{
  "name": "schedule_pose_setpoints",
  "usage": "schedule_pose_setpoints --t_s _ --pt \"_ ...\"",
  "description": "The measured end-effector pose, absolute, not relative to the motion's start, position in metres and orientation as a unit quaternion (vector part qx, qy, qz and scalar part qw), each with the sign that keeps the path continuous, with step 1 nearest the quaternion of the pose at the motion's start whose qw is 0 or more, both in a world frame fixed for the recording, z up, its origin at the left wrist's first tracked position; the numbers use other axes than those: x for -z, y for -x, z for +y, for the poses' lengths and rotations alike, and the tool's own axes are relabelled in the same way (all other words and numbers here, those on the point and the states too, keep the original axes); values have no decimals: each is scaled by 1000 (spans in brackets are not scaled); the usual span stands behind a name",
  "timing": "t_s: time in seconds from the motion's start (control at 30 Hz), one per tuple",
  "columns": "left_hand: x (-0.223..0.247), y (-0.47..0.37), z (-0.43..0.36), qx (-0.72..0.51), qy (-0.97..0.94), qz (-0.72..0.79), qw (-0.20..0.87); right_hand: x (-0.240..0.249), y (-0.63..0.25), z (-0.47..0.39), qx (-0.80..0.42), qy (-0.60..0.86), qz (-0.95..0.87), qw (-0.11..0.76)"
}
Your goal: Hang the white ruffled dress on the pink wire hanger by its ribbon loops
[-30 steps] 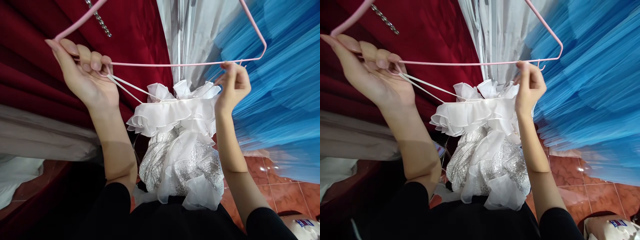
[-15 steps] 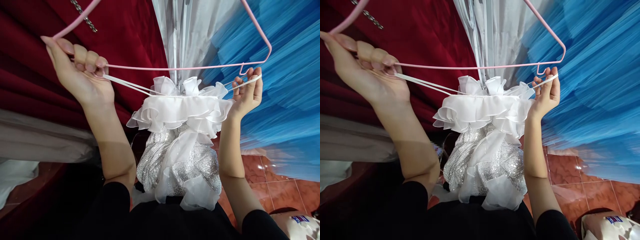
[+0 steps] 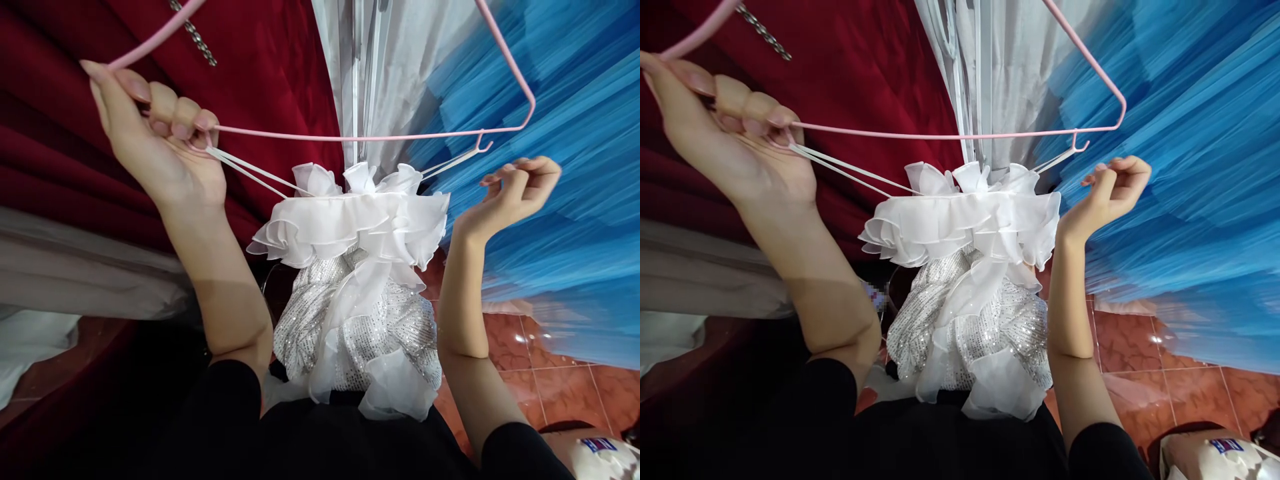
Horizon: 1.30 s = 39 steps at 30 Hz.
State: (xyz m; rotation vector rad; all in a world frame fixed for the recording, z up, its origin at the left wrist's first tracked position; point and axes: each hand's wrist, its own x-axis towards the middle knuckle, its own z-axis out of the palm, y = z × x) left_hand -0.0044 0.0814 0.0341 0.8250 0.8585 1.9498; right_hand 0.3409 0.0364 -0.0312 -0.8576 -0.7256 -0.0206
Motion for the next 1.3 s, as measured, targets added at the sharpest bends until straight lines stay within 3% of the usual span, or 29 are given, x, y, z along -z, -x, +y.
schedule_pose_setpoints --t_s 0.1,0.23,0.3,0.5,0.67,0.87,1.03,1.3 --pt "-32 5 82 -770 -328 340 429 2 -307 16 21 392 -429 813" --pt "-32 2 82 -770 -315 311 460 -15 -271 14 -116 447 -646 608" --pt "-29 -1 80 -775 -317 301 456 -9 -265 23 -142 466 -680 548" --pt "14 -19 59 -767 -351 314 436 20 -262 36 -110 509 -638 567" --pt "55 -44 34 -723 -447 425 310 18 -255 29 -107 501 -638 574" --pt "44 -44 18 -737 -440 464 219 15 -260 32 -120 503 -625 584" --pt "13 -37 2 -758 -391 451 263 16 -262 35 -102 494 -633 588" --pt "-29 -19 -18 -777 -370 285 422 16 -259 31 -72 514 -652 552"
